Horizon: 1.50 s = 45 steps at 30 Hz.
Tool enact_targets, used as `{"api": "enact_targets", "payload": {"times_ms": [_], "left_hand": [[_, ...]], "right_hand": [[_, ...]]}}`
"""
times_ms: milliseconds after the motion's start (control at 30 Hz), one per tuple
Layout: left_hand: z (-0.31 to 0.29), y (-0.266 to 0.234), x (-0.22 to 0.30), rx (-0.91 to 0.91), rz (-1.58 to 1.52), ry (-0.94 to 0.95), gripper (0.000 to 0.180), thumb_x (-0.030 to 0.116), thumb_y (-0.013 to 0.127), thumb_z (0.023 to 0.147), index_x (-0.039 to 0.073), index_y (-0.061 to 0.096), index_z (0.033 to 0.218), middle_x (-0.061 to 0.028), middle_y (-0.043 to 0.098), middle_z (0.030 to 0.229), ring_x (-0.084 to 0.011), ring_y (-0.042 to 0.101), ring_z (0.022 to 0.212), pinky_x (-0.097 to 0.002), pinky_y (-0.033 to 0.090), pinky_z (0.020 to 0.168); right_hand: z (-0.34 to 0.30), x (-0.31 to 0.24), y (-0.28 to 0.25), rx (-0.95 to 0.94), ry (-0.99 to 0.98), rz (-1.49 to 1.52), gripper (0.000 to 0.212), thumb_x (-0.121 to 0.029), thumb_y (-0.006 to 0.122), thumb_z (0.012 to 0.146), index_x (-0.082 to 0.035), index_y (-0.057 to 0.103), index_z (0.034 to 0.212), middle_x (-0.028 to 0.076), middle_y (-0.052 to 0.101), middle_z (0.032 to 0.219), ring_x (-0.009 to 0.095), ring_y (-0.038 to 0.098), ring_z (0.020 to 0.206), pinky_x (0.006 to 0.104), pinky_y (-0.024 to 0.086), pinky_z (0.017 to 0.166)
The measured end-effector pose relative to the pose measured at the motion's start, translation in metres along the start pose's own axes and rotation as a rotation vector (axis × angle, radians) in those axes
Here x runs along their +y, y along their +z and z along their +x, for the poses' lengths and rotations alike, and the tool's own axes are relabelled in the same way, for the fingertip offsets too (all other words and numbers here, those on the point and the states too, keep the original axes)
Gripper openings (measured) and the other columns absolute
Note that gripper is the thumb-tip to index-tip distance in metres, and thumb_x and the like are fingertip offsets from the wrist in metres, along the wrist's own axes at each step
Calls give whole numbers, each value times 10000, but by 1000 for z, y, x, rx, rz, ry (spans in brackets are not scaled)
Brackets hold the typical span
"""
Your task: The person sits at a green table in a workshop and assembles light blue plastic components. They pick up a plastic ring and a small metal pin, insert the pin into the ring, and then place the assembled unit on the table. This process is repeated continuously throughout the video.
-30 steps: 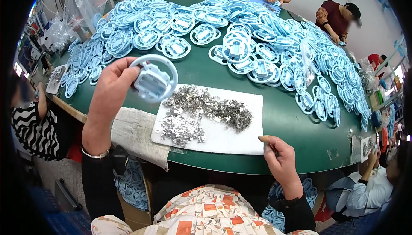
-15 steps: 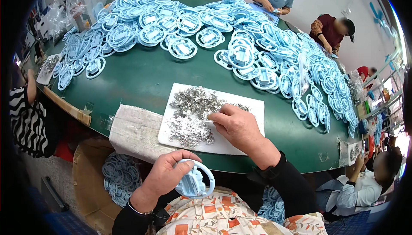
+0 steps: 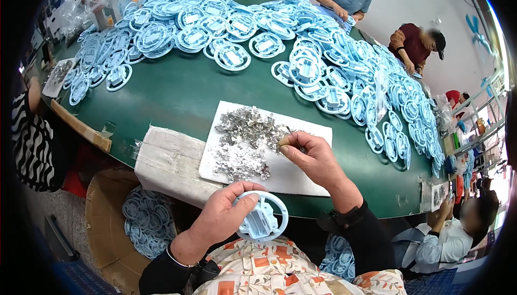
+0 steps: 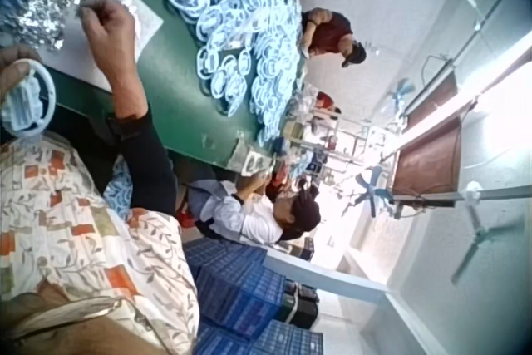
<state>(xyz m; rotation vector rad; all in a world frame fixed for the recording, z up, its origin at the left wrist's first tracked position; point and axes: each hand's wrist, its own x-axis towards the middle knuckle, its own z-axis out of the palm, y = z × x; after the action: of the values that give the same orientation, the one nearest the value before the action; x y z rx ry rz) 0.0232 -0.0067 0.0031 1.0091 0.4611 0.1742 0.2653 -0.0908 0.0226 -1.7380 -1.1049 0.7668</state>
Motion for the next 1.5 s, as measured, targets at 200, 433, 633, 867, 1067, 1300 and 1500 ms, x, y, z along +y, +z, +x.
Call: {"api": "enact_targets", "payload": {"times_ms": [200, 433, 633, 867, 1067, 1300, 1500], "left_hand": [[17, 15, 2, 45, 21, 51, 269, 140, 513, 1080, -21, 579, 1284, -59, 699, 1094, -79, 657, 960, -248, 550, 855], [34, 29, -7, 69, 61, 146, 279, 149, 508, 1086, -14, 552, 1309, -47, 673, 1103, -60, 631, 966, -234, 545, 840], [44, 40, -7, 35, 103, 170, 281, 154, 511, 1086, -6, 549, 1314, -41, 668, 1107, -60, 631, 955, -232, 547, 832], [41, 47, 8, -126, 236, 65, 362, 178, 651, 1022, 3, 549, 1322, -27, 668, 1118, -69, 629, 977, -241, 539, 854], [44, 47, -4, -59, 105, 116, 462, 159, 719, 985, -5, 488, 1349, -61, 641, 1165, -88, 618, 1016, -252, 538, 879], [46, 39, -5, -179, 176, -22, 574, 109, 724, 949, 4, 415, 1421, -44, 596, 1169, -86, 567, 1090, -253, 500, 925], [52, 48, -3, -231, 354, -24, 531, 140, 730, 957, 11, 498, 1416, -49, 641, 1192, -81, 572, 1085, -256, 500, 935]], "right_hand": [[-46, -19, -24, -86, 130, 345, 153, -135, 718, 970, -2, 700, 1043, -33, 660, 917, 32, 534, 800, 216, 447, 702], [-91, -3, -34, -37, 113, 480, 97, -77, 688, 962, 4, 681, 1014, 11, 626, 1005, 54, 555, 917, 227, 456, 773], [-107, 6, -26, -139, 227, 528, 119, -84, 703, 959, 0, 681, 1041, -1, 641, 996, 46, 563, 897, 218, 465, 787], [-110, 12, -31, -137, 271, 545, 163, -103, 703, 968, 10, 681, 1083, -12, 666, 963, 34, 580, 852, 203, 476, 747], [-115, 6, -35, -36, 293, 602, 207, -109, 698, 969, 28, 680, 1122, 1, 681, 1000, 45, 607, 895, 202, 494, 789], [-120, 19, -35, -54, 289, 568, 191, -99, 679, 975, 26, 680, 1119, 0, 682, 988, 44, 612, 898, 198, 495, 794], [-116, 7, -42, -35, 114, 337, 134, -92, 710, 934, 5, 703, 1025, 32, 668, 1075, 62, 580, 815, 234, 493, 727]]}}
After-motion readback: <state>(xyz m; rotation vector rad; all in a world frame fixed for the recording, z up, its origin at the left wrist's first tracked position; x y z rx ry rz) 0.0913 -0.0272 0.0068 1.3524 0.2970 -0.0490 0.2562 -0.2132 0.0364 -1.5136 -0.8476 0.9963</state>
